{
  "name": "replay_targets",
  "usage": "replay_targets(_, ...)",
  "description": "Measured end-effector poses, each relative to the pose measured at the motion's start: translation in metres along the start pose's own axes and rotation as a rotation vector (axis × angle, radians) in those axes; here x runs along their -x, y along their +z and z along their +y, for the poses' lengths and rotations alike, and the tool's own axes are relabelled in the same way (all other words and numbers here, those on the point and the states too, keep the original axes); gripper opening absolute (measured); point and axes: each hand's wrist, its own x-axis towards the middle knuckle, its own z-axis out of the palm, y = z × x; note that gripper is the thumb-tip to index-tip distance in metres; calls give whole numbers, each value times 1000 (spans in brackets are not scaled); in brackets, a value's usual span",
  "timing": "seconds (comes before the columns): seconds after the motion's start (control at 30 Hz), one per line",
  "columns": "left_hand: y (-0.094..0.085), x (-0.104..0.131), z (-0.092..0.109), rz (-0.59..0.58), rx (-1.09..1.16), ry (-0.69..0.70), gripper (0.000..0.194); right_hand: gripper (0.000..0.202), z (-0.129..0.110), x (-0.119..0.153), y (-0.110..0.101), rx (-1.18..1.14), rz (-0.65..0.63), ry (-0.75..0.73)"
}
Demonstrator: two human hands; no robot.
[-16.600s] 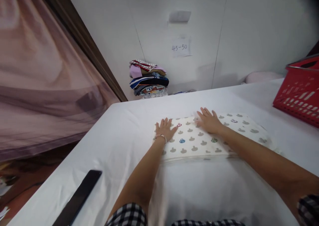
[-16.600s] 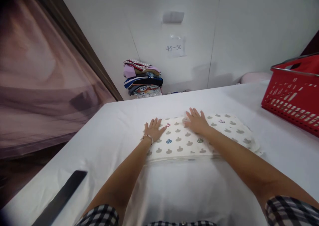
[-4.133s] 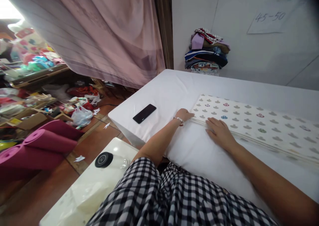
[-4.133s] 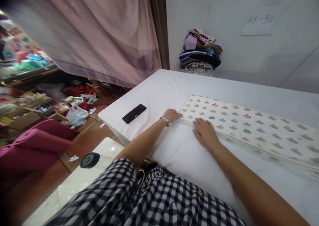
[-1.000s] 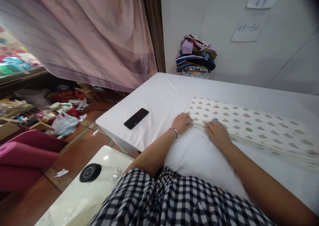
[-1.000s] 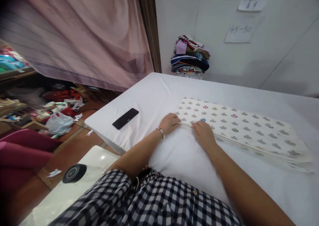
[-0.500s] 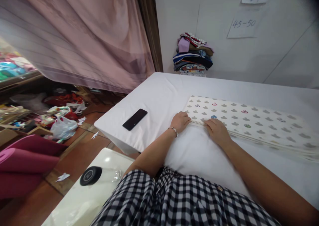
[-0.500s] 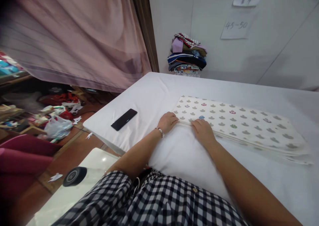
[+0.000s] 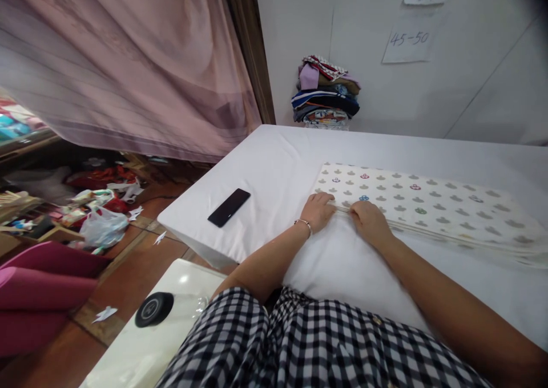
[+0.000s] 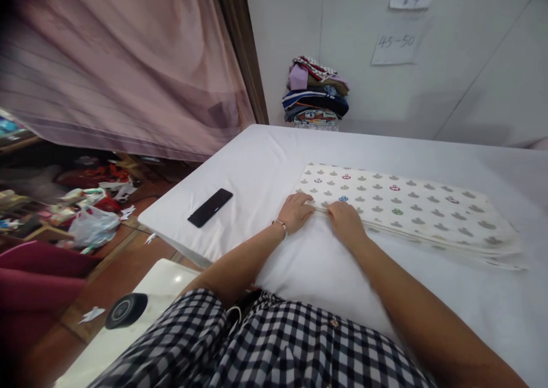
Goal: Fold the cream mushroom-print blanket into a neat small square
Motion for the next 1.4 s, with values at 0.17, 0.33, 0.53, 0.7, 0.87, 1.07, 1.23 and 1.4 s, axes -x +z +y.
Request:
replay_targets(0.17,-1,-3,2,-17,-6,-20,20,14,-3,-2,-4,21,-25,1)
replay_targets(0.33,-1,-2,4,-14,3,-54,18,14,-5,-1,-6,22,-24,-36)
replay_targets(0.53,1,-3,4,-31,-26,-36,20,15,-5,0,-6,12,-16,-39)
replay_targets(0.7,5,-5,4,-49,-71,8,21,17,-6,-1,-6,15,-32,-39)
replay_targets(0.87,8,-5,2,-13,-68,24,20,19,-7,-1,-4,15,-35,-72)
replay_targets(1.07,1,-1,-3,-30,59,5,13,23,-11,-1,1,114,-77,-77)
replay_targets(1.23,-13,9,-23,26,113,-115,31,24,-12,0,1,135,-74,-97)
replay_targets(1.4,-25,16,-38,29,166,-266,18,25,-9,2,2,100,-34,-116)
